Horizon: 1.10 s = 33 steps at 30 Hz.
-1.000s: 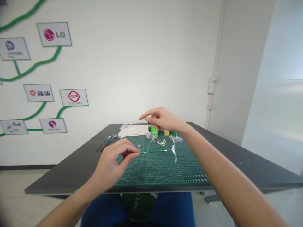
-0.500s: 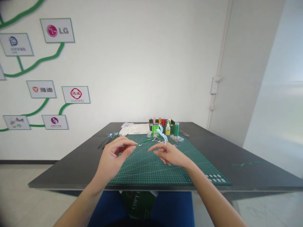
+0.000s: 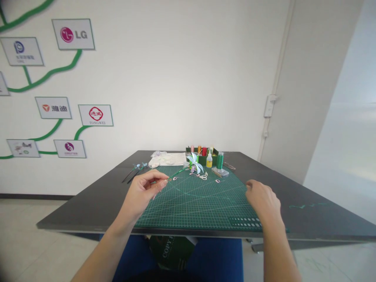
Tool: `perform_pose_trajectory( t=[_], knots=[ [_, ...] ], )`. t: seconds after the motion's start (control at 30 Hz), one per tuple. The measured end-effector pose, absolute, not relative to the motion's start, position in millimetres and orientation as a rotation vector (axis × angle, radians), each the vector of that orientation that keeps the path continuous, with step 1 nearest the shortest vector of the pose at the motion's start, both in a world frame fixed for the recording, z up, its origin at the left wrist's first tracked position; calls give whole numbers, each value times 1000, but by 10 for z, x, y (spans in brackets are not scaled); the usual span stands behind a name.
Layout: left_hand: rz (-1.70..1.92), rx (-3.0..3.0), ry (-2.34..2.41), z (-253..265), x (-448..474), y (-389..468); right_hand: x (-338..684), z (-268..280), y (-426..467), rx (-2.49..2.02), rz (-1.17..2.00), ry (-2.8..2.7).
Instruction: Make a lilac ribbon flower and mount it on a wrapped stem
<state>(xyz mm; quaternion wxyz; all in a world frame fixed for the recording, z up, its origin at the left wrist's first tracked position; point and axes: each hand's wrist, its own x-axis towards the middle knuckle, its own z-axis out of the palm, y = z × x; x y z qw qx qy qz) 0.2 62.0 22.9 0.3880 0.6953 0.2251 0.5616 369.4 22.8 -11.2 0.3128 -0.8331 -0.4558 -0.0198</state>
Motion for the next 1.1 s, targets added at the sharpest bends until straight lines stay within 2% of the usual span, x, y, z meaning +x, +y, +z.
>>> perform_pose_trajectory(
  t=[0.07, 0.13, 0.3, 0.53, 0.87, 1.1],
  knots=[
    [1398, 1758, 565, 248, -2, 587, 3465, -53, 64, -2131, -107, -1208],
    [1385, 1748, 562, 257, -4, 537, 3099, 12, -96, -1861, -66, -1233],
    [1439, 1777, 571, 207, 16, 363, 2148, 40, -370, -1228, 368, -1380],
    [1445, 1803, 576, 120, 46, 286, 1679, -115, -434, -1094, 713, -1450],
    [1404, 1733, 587, 88, 27, 293, 1658, -92, -543, -1158, 373, -1629],
    [1502, 1803, 613, 48, 55, 267, 1687, -83, -720, -1203, 299, -1797]
  ],
)
